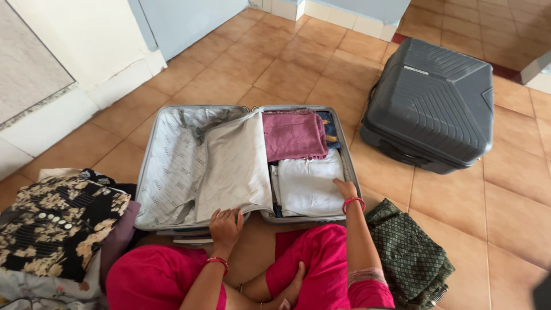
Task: The person sits on the floor and removes folded clothes from an open suitcase, placing them into a growing pile on the floor. The person handles shirts, pants, and patterned garments one by one, stacking them neatly beside the suitcase.
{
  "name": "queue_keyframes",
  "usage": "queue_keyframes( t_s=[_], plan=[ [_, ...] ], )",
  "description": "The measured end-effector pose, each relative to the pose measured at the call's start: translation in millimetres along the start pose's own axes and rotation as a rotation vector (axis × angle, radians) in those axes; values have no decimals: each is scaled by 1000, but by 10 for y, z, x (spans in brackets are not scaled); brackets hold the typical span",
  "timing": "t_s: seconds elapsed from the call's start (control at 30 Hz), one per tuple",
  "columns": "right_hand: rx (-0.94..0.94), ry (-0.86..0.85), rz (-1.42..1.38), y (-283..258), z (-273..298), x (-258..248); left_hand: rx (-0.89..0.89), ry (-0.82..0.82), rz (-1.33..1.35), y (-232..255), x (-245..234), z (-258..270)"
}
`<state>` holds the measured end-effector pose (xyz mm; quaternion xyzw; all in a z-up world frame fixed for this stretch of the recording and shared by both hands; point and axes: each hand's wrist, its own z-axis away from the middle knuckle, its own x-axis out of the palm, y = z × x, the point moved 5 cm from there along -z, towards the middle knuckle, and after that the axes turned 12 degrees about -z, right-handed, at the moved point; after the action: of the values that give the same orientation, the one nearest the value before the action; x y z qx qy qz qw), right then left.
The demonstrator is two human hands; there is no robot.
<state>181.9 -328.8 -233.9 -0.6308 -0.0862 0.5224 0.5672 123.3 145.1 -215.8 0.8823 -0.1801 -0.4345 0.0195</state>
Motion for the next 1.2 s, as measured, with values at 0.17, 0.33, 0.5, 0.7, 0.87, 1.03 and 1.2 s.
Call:
queue_keyframes(
  t_s=[0.17,0.33,0.5,0.7,0.87,1.03,1.2],
  plan=[
    [118,-51,-286,46,8,-76,-17,-25,-3,-19,37,-2],
    [442,-387,-677,209,147,5,-29,-23,-1,-22,24,-9],
    [188,-361,-670,-120,369,-103,-20,-27,94,-14,-94,-42],
    [-522,-94,-50,-1359,1466,-444,-218,-152,798,130,-217,108],
    [-931,-219,365,-2098,3340,142,-956,-592,1842,366,-38,291],
    [-945,-762,221,-2084,4446,526,-1046,-603,2074,224,-326,512],
    [-1175,-412,299,-1976,4395,896,-1010,-608,2093,110,-444,673]
  ],
)
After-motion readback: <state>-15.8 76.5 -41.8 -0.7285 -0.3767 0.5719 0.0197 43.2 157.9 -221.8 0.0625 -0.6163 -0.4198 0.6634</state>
